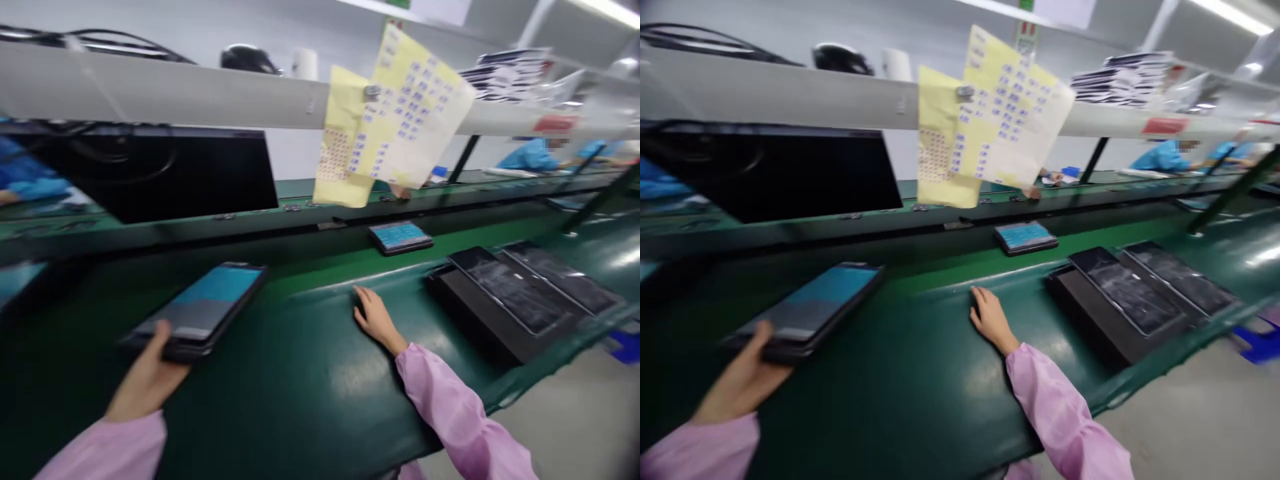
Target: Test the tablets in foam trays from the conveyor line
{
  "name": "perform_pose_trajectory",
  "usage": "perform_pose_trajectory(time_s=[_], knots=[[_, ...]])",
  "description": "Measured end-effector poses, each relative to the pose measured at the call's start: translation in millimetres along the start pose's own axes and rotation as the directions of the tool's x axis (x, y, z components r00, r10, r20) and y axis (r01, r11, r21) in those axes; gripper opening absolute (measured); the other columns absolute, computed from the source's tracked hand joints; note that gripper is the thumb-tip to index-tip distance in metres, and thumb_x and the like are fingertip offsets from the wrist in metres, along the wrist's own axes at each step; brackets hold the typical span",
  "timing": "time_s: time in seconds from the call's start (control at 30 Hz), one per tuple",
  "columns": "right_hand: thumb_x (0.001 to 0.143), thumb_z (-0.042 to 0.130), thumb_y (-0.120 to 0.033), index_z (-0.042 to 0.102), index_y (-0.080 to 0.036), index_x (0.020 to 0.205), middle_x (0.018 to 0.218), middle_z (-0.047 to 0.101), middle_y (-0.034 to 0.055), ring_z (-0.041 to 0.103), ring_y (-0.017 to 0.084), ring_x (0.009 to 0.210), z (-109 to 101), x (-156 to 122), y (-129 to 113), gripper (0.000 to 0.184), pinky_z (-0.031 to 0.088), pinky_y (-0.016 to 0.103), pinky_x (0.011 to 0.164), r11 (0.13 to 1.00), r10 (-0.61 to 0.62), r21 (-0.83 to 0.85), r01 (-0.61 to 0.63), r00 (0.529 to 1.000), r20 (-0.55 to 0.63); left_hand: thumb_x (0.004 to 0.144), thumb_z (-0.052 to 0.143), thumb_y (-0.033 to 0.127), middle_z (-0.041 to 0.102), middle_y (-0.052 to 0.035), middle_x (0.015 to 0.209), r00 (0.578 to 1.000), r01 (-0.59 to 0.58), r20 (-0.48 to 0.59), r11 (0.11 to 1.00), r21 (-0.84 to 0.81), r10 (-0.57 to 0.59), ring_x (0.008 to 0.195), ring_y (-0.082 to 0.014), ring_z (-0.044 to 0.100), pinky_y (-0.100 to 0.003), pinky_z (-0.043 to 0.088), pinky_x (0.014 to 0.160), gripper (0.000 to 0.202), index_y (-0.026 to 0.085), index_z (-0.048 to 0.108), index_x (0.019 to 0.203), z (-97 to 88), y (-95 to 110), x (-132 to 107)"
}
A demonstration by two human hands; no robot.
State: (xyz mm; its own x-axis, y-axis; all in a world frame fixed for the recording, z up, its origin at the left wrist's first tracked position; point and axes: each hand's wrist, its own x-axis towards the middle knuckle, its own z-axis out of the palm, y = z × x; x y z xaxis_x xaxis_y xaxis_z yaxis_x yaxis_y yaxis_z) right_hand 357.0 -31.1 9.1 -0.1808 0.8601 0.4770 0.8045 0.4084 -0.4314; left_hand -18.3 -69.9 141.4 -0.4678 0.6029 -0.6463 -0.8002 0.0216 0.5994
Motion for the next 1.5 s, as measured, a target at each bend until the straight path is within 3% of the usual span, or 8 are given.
perform_pose_trajectory(time_s=[0.33,0.4,0.53,0.6,0.7,0.8,1.13,1.5], knots=[[0.099,0.033,-0.046,0.051,-0.015,0.126,0.119,0.056,0.0155,0.053,0.026,0.111,-25,-4,28,0.044,0.043,0.047,0.098,0.934,0.296,0.303,-0.188,0.883,-0.365,0.093,0.064,0.036,0.069,-0.0088,0.125,0.908,0.275,0.291,0.953,0.124,-0.300,0.126,-0.0229,0.059,-0.038,0.049,0.109,0.033,0.018,0.064,0.120,-86.0,-224,-130],[0.099,0.034,-0.048,0.053,-0.018,0.124,0.117,0.057,0.0131,0.054,0.025,0.110,-34,-8,28,0.044,0.043,0.046,0.098,0.929,0.296,0.323,-0.178,0.882,-0.367,0.085,0.072,0.046,0.066,-0.0125,0.129,0.750,0.377,0.484,0.893,0.248,-0.451,0.130,-0.0263,0.056,-0.042,0.041,0.115,0.043,0.016,0.067,0.115,-100.8,-249,-148],[0.100,0.039,-0.050,0.060,-0.022,0.116,0.113,0.062,0.0101,0.056,0.025,0.108,-53,-26,12,0.039,0.045,0.046,0.097,0.939,0.177,0.334,-0.086,0.951,-0.253,0.066,0.085,0.056,0.069,-0.0184,0.121,0.244,0.209,0.586,0.632,0.746,-0.773,0.119,-0.0332,0.063,-0.048,0.044,0.110,0.068,0.013,0.068,0.115,-121.9,-229,-161],[0.099,0.042,-0.050,0.064,-0.024,0.113,0.115,0.063,0.0098,0.057,0.025,0.112,-60,-38,0,0.037,0.045,0.046,0.099,0.941,0.084,0.336,-0.027,0.984,-0.157,0.069,0.083,0.053,0.075,-0.0158,0.103,0.357,-0.107,0.632,0.642,0.760,-0.688,0.103,-0.0314,0.071,-0.045,0.052,0.098,0.053,0.014,0.072,0.102,-127.1,-204,-156],[0.098,0.048,-0.051,0.068,-0.028,0.114,0.128,0.061,0.0084,0.053,0.027,0.123,-65,-54,-15,0.035,0.043,0.047,0.105,0.937,-0.046,0.345,0.051,0.999,-0.023,0.076,0.076,0.048,0.073,-0.0125,0.106,0.645,-0.623,0.758,0.509,0.594,-0.094,0.106,-0.0305,0.068,-0.048,0.050,0.101,0.039,0.018,0.070,0.099,-130.7,-188,-141],[0.099,0.046,-0.051,0.068,-0.031,0.120,0.143,0.052,0.0070,0.041,0.028,0.137,-64,-57,-27,0.037,0.038,0.051,0.110,0.941,-0.179,0.308,0.138,0.978,0.107,0.067,0.083,0.044,0.044,-0.0167,0.151,0.639,-0.766,0.743,0.254,0.591,0.199,0.143,-0.0391,0.035,-0.061,0.029,0.117,0.089,0.021,0.043,0.143,-130.9,-202,-121],[0.104,0.033,-0.048,0.070,-0.037,0.119,0.158,0.033,-0.0017,0.024,0.030,0.148,-53,-43,-33,0.041,0.018,0.062,0.119,0.948,-0.309,0.151,0.279,0.921,0.236,0.062,0.085,0.058,0.010,-0.0155,0.165,0.654,-0.726,0.748,0.185,0.662,-0.108,0.148,-0.0433,-0.007,-0.069,0.014,0.117,0.130,0.026,0.002,0.158,-138.3,-218,-94],[0.085,0.035,-0.084,0.053,-0.020,0.142,0.150,0.045,0.0148,0.034,0.033,0.144,-23,-70,-1,0.087,0.019,0.058,0.121,0.832,0.301,0.412,-0.373,0.926,0.229,0.093,0.041,0.064,0.010,-0.0297,0.160,0.630,-0.769,0.736,0.070,0.635,0.248,0.151,-0.0370,0.002,-0.064,0.005,0.120,0.089,0.003,0.018,0.153,-66.6,-226,-54]])
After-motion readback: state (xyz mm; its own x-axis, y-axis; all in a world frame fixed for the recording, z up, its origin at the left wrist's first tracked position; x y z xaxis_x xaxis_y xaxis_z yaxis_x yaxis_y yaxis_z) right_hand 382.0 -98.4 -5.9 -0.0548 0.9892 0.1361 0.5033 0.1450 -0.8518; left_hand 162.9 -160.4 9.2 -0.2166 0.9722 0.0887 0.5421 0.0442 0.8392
